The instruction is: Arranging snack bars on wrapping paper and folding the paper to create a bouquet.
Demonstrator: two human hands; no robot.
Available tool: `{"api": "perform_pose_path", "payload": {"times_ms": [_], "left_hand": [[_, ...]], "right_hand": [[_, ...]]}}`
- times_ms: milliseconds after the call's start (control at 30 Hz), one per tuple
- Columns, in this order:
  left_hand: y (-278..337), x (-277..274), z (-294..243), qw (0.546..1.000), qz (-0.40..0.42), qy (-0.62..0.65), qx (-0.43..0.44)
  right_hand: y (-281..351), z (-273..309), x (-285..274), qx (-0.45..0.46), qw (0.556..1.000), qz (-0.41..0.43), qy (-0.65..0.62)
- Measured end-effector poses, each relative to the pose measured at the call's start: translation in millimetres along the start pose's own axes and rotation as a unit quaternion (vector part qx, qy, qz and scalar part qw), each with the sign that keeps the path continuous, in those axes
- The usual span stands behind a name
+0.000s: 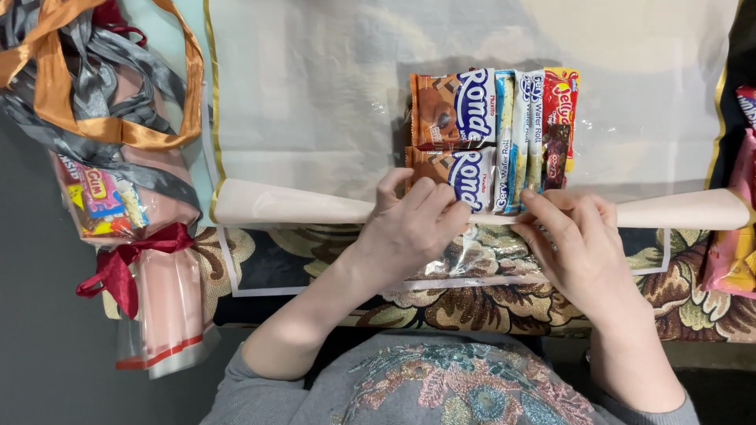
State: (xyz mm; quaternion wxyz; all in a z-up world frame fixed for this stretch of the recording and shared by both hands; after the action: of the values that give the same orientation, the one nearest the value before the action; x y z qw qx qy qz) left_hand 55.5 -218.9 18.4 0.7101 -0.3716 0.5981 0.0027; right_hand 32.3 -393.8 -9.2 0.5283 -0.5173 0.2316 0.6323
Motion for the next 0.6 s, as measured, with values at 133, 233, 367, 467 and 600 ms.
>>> {"api": "perform_pose_path", "payload": {"times_ms": [133, 233, 367, 467, 600], "left_hand": [[9.3, 3.9, 1.9, 1.000, 0.024, -0.010, 0.016], [11.5, 2.6, -0.5, 0.999, 0.004, -0.012, 0.034], [13.3, 3.8, -1.2, 0.999, 0.001, -0.018, 0.043], [8.9, -1.0, 1.4, 0.999, -0.014, -0.018, 0.040], [4.1, -0.9, 0.5, 1.000, -0.008, 0.003, 0.025]], "right_hand": [[0.7, -0.2, 0.5, -0.011, 1.000, 0.006, -0.014], [-1.7, 1.0, 0.3, -0.020, 1.000, 0.000, -0.013], [1.6, -6.3, 4.3, -0.020, 0.999, -0.007, -0.037], [-3.0, -8.8, 7.6, 0.000, 0.998, 0.013, -0.061], [-5.7, -6.2, 3.9, 0.007, 0.997, 0.014, -0.079]]}}
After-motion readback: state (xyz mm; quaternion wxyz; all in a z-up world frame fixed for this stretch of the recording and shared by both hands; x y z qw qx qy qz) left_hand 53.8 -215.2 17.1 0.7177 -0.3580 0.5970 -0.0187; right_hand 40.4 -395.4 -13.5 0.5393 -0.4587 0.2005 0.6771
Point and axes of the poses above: each hand's wrist, its own y-axis away from the middle knuckle, its own x-axis out of the palm, z = x × y, the point moved 8 cm from there along -y, towards the middle knuckle, and after that the axes turned 12 degrees about x, right-handed, at the moved point
